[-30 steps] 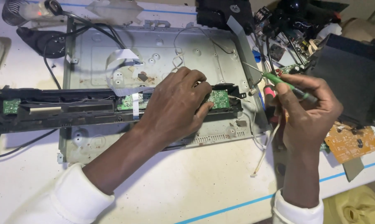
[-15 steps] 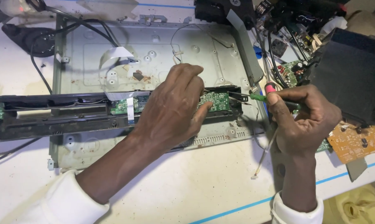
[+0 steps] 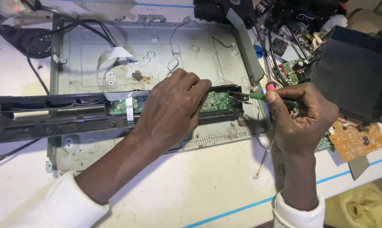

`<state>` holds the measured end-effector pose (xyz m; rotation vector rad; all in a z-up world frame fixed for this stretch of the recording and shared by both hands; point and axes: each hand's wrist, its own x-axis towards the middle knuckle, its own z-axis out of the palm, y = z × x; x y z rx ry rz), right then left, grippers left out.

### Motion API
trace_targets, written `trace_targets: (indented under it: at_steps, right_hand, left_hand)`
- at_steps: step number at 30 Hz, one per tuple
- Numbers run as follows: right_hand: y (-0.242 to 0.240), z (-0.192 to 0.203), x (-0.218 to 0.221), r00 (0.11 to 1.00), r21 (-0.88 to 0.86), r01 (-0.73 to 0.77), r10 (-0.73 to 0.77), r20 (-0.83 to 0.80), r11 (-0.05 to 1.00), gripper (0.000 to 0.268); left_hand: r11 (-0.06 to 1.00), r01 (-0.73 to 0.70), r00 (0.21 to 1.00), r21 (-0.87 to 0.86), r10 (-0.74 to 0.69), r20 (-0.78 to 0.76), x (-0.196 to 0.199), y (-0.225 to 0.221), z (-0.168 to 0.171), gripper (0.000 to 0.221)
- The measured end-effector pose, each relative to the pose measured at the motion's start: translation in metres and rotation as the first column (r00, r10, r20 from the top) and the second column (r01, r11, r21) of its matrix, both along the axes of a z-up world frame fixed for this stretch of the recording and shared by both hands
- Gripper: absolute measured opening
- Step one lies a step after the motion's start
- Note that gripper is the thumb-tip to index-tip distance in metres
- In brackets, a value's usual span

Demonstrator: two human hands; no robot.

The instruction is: Removing a circuit board from a plastic housing using a screwdriver and hands on a repair bench.

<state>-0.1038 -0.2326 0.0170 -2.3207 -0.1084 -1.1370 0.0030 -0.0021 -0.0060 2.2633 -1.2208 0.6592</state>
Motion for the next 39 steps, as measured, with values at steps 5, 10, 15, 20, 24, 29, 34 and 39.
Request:
trace_targets:
  at_steps: [5,10,15,20,24,29,34,39]
  right_hand:
    - [0.001,0.0,-0.001,0.999,-0.034,0.036,-0.037,-0.031,0.999,0.015]
    - [0.003,0.003,-0.001,0.998,-0.075,0.048,-0.051,-0.034,0.996,0.013]
    - [0.005,0.006,-0.001,0.999,-0.127,0.041,-0.044,-0.017,0.991,0.019]
    - [0.006,0.007,0.0,0.999,-0.149,0.031,-0.032,-0.005,0.988,0.022]
    - [0.006,0.007,0.0,0.999,-0.159,0.033,-0.033,0.004,0.987,0.022]
    - [0.006,0.007,0.001,0.999,-0.183,0.038,-0.035,0.021,0.982,0.023]
    - [0.008,0.01,0.001,1.0,-0.187,0.0,0.005,0.028,0.982,0.024]
    - [0.022,0.039,-0.003,0.99,-0.254,-0.078,0.046,-0.131,0.964,0.012]
  left_hand:
    - [1.0,-0.004,1.0,0.018,0.003,0.025,0.0,0.001,0.0,0.023]
    - [0.999,0.022,0.998,-0.036,-0.02,0.051,-0.001,0.001,0.0,0.025]
    - [0.996,0.05,0.999,-0.07,-0.049,0.022,-0.001,0.001,0.002,0.021]
    - [0.998,0.043,0.999,-0.05,-0.043,0.007,-0.001,0.001,0.0,0.02]
    - [0.996,0.054,0.998,-0.072,-0.052,0.029,-0.001,0.001,-0.001,0.02]
    - [0.997,0.046,0.999,-0.055,-0.046,0.012,-0.002,0.002,0.002,0.023]
    - [0.999,0.039,0.999,-0.039,-0.038,0.012,-0.001,0.001,0.0,0.022]
    - [0.998,0.044,0.999,-0.05,-0.043,0.016,-0.002,0.001,0.002,0.015]
